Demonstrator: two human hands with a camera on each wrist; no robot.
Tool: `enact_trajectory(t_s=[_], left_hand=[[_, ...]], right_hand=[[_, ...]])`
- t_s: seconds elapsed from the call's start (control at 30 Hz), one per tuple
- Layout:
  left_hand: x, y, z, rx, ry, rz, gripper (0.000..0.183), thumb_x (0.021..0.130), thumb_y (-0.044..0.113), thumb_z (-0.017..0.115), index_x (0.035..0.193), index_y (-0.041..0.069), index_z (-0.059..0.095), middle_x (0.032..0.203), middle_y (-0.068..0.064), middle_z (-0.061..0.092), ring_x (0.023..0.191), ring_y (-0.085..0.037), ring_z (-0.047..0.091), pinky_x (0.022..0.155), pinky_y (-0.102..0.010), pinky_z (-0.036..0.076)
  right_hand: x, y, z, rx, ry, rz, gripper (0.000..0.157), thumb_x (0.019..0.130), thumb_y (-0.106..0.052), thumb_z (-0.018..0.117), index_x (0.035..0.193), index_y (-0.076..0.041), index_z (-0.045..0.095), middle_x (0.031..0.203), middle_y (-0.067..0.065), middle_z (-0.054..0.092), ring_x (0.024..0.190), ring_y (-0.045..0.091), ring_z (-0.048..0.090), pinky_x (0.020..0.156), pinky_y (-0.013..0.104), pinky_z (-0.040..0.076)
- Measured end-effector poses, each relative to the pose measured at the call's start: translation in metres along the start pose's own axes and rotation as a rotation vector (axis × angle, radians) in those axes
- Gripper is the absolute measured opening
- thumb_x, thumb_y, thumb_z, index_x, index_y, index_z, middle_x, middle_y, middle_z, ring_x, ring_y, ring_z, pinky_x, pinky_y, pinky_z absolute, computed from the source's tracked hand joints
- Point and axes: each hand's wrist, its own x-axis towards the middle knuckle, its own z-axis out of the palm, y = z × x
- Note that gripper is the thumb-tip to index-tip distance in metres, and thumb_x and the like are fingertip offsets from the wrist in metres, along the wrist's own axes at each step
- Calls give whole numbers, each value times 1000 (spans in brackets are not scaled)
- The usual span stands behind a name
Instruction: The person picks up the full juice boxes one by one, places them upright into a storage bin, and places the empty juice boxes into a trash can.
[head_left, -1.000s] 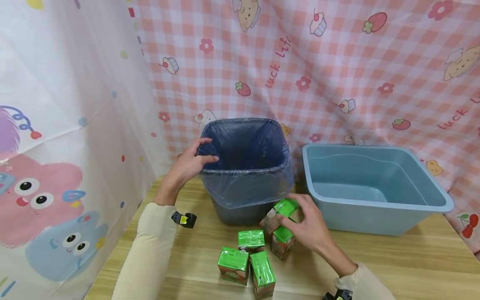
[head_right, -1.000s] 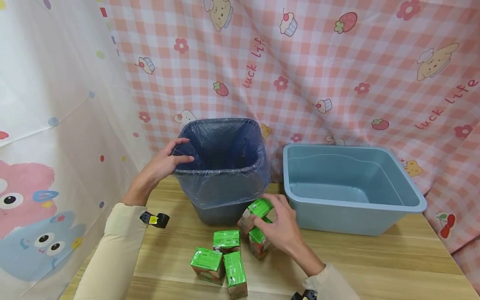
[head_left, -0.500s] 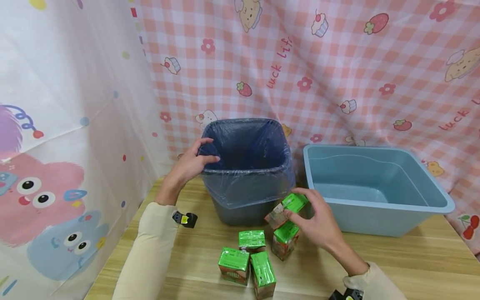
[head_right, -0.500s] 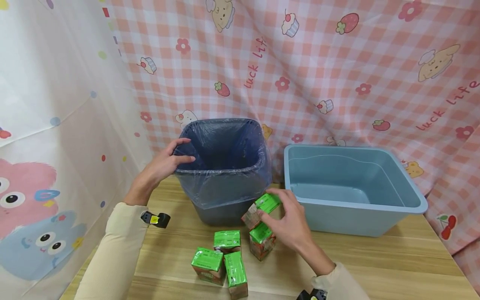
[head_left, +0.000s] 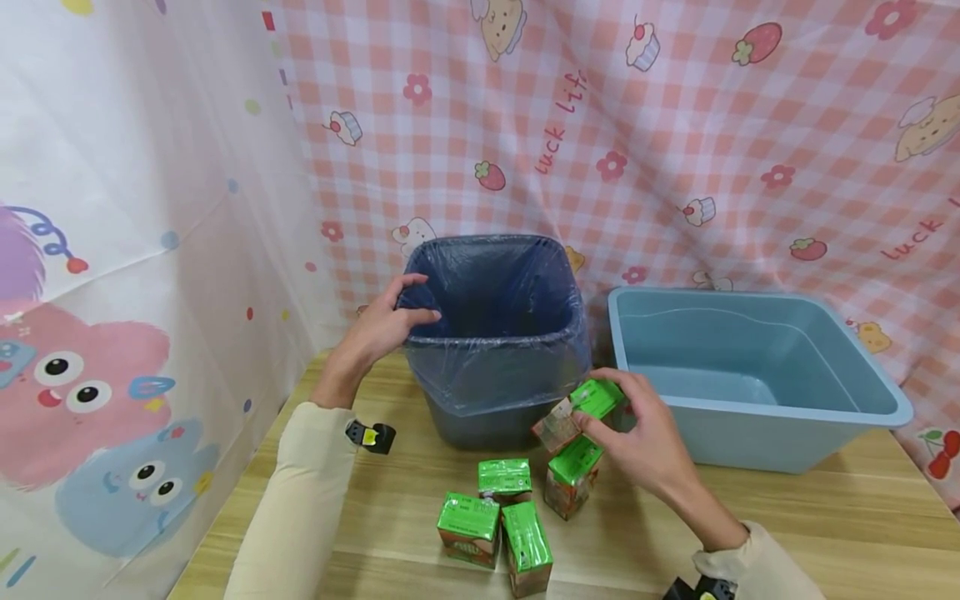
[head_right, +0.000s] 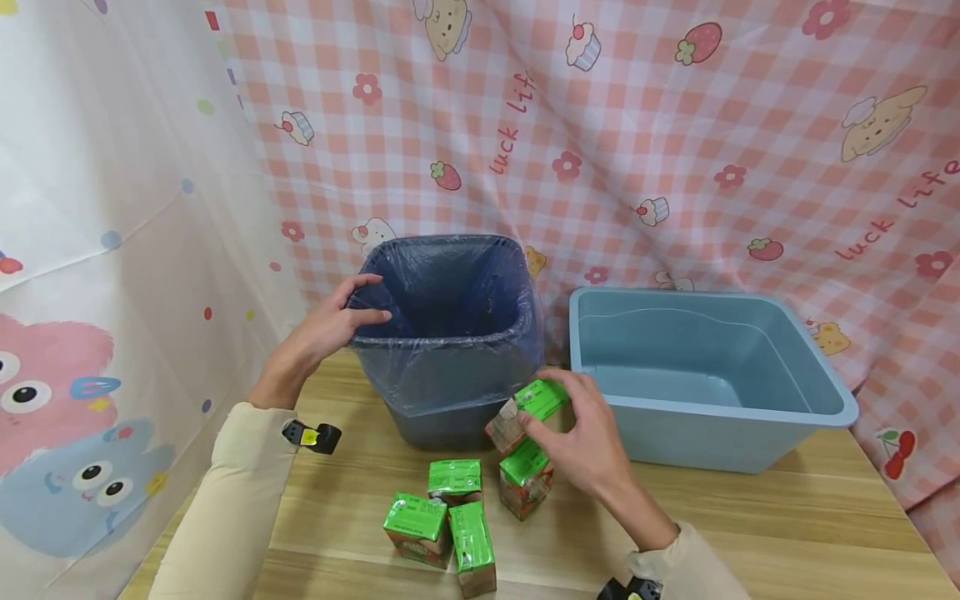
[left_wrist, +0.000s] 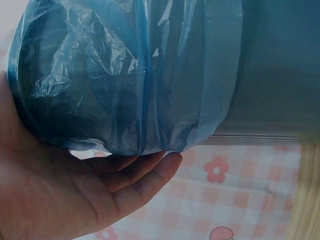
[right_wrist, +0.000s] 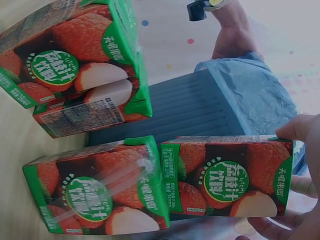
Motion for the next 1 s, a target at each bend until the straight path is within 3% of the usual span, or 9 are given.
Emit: enact_trajectory(t_s=[0.37,0.63,0.87,1.0], left_hand=[[1,-1,0,-13,-13,9,64,95,34,62,152,25,33,162,-9,23,145,-32,29,116,-56,25],[0,0,-1,-4,-9,11,65,95,33,62,152,25,33,162,-9,24,144,-33,30,116,-57,25],[-1,0,0,-7,-11,9,65,95,33,61,153,25,32,162,-8,24,144,-32,30,115,-57,25],[0,1,0,-7,-11,8,65,95,34,61,152,26,32,162,-8,24,144,-32,31,115,-57,26]], right_hand=[[5,-12,-12,3,-3,-47,51,85,-23,78,131,-11,59,123,10,56,102,19,53,83,35,47],[9,-24,-22,8,41,-107,51,83,-19,79,129,-9,60,121,10,57,101,18,54,83,33,47],[13,-33,-30,25,71,-142,51,83,-18,80,129,-11,61,121,10,58,106,18,53,85,40,45],[15,-40,-36,24,96,-162,50,83,-17,80,129,-10,61,121,9,59,105,16,53,85,35,44]])
